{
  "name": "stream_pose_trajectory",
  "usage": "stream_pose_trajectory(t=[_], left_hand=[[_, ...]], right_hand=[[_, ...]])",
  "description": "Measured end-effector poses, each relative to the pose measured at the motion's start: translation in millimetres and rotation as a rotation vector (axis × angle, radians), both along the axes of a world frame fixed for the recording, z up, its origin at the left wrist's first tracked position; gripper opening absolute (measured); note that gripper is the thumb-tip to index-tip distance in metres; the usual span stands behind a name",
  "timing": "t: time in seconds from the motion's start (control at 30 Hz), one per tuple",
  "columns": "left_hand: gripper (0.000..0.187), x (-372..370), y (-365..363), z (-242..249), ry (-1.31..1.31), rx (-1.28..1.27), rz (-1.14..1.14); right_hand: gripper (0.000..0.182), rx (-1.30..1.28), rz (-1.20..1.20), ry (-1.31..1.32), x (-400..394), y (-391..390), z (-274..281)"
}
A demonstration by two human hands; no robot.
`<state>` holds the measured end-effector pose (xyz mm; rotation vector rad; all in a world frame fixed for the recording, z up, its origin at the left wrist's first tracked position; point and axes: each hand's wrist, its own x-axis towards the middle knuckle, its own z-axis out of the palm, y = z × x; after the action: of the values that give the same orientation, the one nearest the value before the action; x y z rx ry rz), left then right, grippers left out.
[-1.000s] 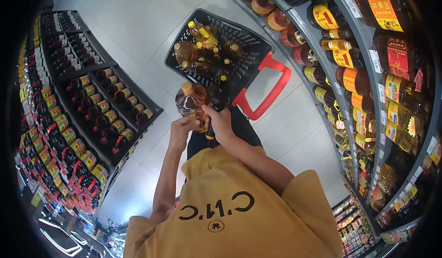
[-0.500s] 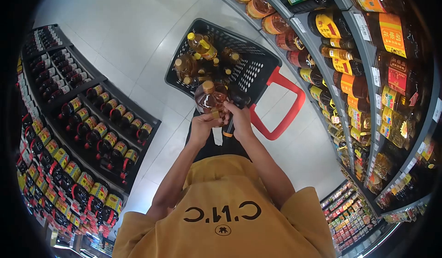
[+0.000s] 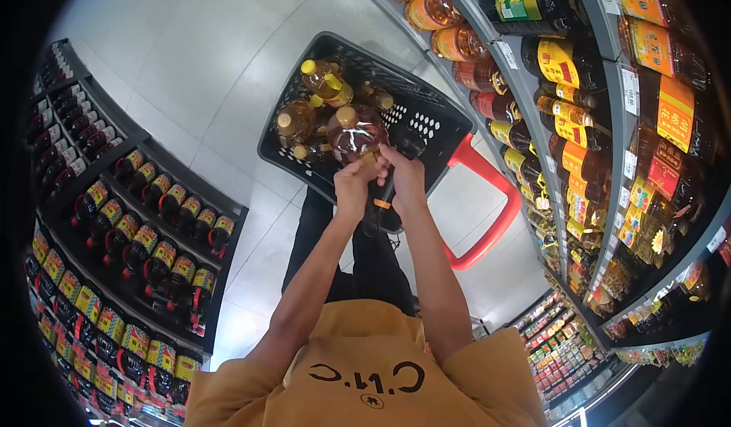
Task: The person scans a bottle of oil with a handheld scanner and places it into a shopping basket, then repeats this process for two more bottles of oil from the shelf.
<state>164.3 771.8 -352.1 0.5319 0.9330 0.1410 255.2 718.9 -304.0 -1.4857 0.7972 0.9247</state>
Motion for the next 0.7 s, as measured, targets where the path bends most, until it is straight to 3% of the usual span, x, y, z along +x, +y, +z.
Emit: stream_pose_trajectory(t=[0.17, 0.37, 0.43, 0.7], left_hand=[[0.017, 26.6, 7.2, -24.6, 0.07, -0.194, 0.087], [0.021, 55.3, 11.7, -56.9, 0.129, -0.149, 0.186], [0.03, 57.6, 14.6, -70.7, 0.084, -0.111, 0.121], [0.029, 79.9, 16.2, -113.0, 0.121, 0.013, 0.105]], right_hand=[[0.016, -0.036, -0.048, 0.001, 3.4, -7.5, -32.8], [0.018, -0.038, -0.155, 0.035, 1.2, -16.5, -70.9], [0.018, 0.003, -0.221, 0.058, 3.0, -14.9, -82.0], [0.015, 0.113, -0.284, 0.01, 21.6, -9.5, -122.0]])
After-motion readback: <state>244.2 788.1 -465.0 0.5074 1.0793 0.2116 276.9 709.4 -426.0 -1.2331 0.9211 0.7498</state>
